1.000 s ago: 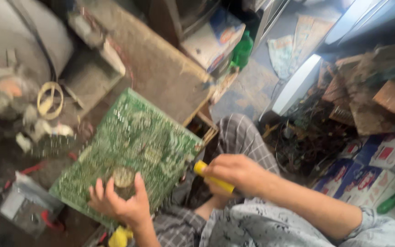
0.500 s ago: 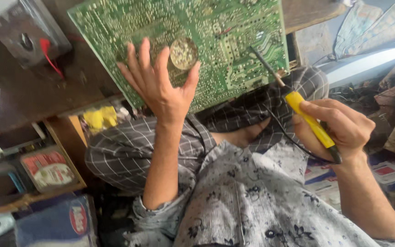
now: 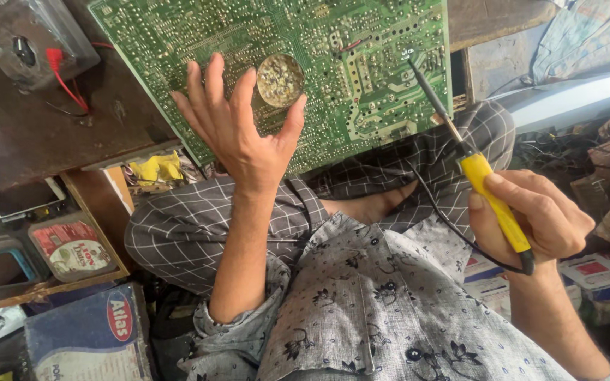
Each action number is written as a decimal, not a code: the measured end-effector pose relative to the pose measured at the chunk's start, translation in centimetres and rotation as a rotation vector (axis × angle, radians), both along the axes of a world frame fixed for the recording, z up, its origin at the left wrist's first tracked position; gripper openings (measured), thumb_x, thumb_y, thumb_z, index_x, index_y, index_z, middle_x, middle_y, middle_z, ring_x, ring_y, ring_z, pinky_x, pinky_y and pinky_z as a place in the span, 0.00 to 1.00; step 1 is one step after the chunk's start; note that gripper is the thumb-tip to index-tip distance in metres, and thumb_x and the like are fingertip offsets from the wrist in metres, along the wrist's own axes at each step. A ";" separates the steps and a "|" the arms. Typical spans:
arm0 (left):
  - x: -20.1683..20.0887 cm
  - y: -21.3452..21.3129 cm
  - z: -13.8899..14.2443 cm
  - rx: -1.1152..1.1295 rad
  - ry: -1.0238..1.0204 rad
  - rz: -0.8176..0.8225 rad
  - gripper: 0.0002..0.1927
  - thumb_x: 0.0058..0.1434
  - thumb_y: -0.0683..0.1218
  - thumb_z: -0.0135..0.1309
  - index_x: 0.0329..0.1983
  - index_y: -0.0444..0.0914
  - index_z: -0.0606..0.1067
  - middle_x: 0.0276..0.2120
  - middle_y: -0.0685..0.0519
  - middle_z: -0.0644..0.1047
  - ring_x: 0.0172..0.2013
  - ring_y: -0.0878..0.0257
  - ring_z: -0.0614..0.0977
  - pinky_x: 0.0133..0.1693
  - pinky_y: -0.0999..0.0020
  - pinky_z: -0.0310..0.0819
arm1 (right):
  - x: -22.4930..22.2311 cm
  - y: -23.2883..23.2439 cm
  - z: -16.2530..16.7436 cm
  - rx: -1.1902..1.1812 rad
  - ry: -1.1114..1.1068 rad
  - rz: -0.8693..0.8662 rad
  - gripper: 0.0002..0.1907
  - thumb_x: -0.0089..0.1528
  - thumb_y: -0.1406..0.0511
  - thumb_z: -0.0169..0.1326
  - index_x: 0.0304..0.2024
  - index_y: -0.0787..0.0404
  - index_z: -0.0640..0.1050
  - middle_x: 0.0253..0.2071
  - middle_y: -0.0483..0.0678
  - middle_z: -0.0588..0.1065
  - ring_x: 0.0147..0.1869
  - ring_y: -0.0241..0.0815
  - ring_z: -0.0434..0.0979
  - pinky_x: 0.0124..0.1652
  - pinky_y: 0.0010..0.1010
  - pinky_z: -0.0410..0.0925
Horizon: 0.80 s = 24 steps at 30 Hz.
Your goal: The person sits cross-legged on the floor holding a large green circuit board on their lap and solders points on the board with a soldering iron, steadying the board with the other hand. They reposition the board and continue soldering different spots, with a small tin of components resting on the board.
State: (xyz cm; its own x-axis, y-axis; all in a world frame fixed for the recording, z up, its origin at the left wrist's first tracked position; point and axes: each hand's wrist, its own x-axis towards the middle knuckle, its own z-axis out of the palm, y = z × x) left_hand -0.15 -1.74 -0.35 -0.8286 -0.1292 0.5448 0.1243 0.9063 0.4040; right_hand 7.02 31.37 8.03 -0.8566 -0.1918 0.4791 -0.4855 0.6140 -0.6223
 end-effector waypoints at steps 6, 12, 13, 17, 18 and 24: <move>-0.1 -0.2 -0.3 -0.006 0.034 0.000 0.33 0.64 0.67 0.65 0.61 0.45 0.71 0.69 0.45 0.65 0.73 0.41 0.59 0.74 0.27 0.36 | 0.6 0.2 -1.1 -0.026 -0.014 0.022 0.11 0.63 0.73 0.64 0.48 0.68 0.81 0.39 0.58 0.81 0.32 0.38 0.82 0.30 0.23 0.73; 0.1 -0.4 -0.5 -0.006 0.024 0.007 0.32 0.65 0.68 0.64 0.61 0.46 0.70 0.69 0.46 0.65 0.73 0.41 0.59 0.75 0.28 0.38 | 0.9 -0.9 -1.0 0.022 -0.031 0.016 0.11 0.64 0.73 0.65 0.49 0.67 0.81 0.39 0.58 0.81 0.33 0.38 0.82 0.31 0.23 0.72; 0.2 -0.4 -0.5 -0.005 0.021 0.006 0.32 0.65 0.68 0.64 0.61 0.46 0.70 0.69 0.46 0.65 0.74 0.41 0.59 0.75 0.28 0.38 | 0.9 -1.0 -0.9 0.024 -0.028 0.017 0.12 0.63 0.73 0.65 0.49 0.67 0.81 0.39 0.58 0.81 0.33 0.38 0.82 0.31 0.23 0.72; 0.3 -0.5 -0.4 -0.015 0.033 0.001 0.32 0.66 0.68 0.63 0.62 0.46 0.70 0.70 0.46 0.65 0.74 0.42 0.59 0.75 0.28 0.39 | 1.2 -1.2 -0.9 0.035 -0.038 0.017 0.12 0.64 0.73 0.65 0.49 0.67 0.80 0.40 0.58 0.81 0.34 0.39 0.83 0.31 0.23 0.73; 0.3 -0.5 -0.3 -0.016 0.028 0.002 0.32 0.66 0.68 0.63 0.62 0.46 0.70 0.69 0.46 0.64 0.74 0.42 0.59 0.75 0.28 0.38 | 1.3 -1.2 -0.9 0.033 -0.038 0.016 0.12 0.64 0.73 0.65 0.50 0.67 0.80 0.40 0.58 0.81 0.34 0.39 0.83 0.32 0.24 0.73; 0.3 -0.6 -0.3 -0.030 0.019 0.005 0.32 0.66 0.68 0.63 0.62 0.46 0.70 0.69 0.45 0.64 0.73 0.41 0.59 0.75 0.29 0.39 | 1.4 -1.0 -1.1 0.044 -0.027 -0.004 0.11 0.65 0.72 0.64 0.49 0.67 0.80 0.40 0.58 0.81 0.35 0.39 0.83 0.32 0.23 0.73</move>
State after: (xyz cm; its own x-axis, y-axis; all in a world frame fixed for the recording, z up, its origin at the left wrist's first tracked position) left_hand 0.11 -2.34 -0.61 -0.8173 -0.1164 0.5643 0.1275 0.9186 0.3742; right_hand 8.40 30.40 6.97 -0.8699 -0.2082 0.4471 -0.4662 0.6431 -0.6075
